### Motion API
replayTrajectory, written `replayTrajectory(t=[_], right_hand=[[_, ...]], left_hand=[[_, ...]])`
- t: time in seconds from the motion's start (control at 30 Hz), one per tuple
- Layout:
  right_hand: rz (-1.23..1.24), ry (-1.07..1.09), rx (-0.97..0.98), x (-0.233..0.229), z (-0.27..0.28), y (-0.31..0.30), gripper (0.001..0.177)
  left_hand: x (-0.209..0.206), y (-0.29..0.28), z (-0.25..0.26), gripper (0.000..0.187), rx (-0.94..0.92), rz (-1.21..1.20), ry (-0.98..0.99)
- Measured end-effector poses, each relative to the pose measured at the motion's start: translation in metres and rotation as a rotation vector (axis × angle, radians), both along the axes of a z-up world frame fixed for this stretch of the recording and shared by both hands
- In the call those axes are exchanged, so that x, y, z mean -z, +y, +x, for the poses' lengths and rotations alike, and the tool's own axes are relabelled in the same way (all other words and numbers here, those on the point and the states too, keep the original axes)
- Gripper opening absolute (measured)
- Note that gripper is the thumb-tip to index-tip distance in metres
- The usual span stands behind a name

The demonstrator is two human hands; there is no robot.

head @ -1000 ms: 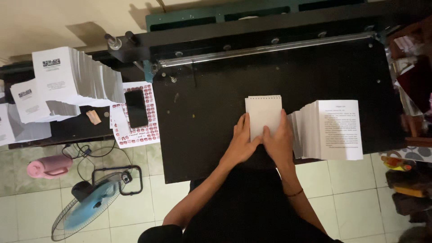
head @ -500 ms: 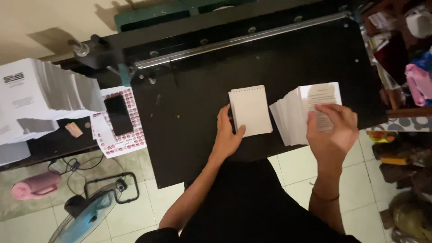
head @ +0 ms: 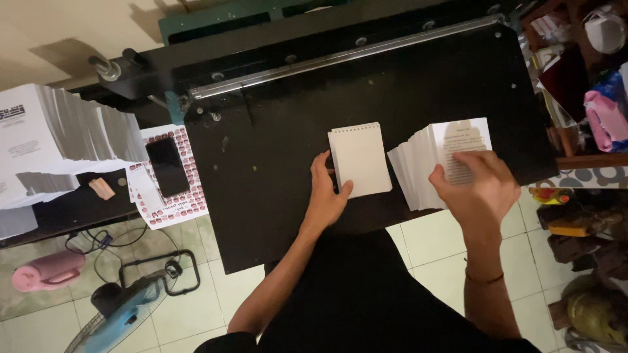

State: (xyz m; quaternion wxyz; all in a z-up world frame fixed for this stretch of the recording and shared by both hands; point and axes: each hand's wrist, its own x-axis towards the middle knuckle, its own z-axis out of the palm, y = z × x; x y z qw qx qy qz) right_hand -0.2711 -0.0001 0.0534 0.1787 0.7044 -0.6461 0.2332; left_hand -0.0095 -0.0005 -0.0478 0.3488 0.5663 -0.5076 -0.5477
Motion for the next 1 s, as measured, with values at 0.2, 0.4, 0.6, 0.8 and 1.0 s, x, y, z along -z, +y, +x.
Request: replayTrajectory(t=[0.2, 0.4, 0.6, 0.8, 1.0], right_hand=[[0.053, -0.005, -0.065, -0.013, -0.004, -0.006, 0.018], [0.122, -0.058, -0.128, -0.023, -0.005, -0.005, 0.014], [0.167, -0.096, -0.106, -0.017, -0.006, -0.005, 0.016], [0.413, -0.074, 0.005, -0.019, -0.007, -0.014, 0.034], [0.21, -0.188, -0.081, -0.056, -0.007, 0.001, 0.034]], left_hand=[[-0.005, -0.001, 0.001, 0.079, 0.0, 0.036, 0.013], [-0.006, 0.0, 0.002, 0.081, 0.008, 0.055, 0.009], [-0.005, -0.001, 0.003, 0.078, 0.0, 0.036, 0.01], [0.003, 0.001, 0.005, 0.079, -0.032, -0.007, -0.015], [-0.049, 0.011, 0.004, 0.042, -0.425, -0.443, 0.037]])
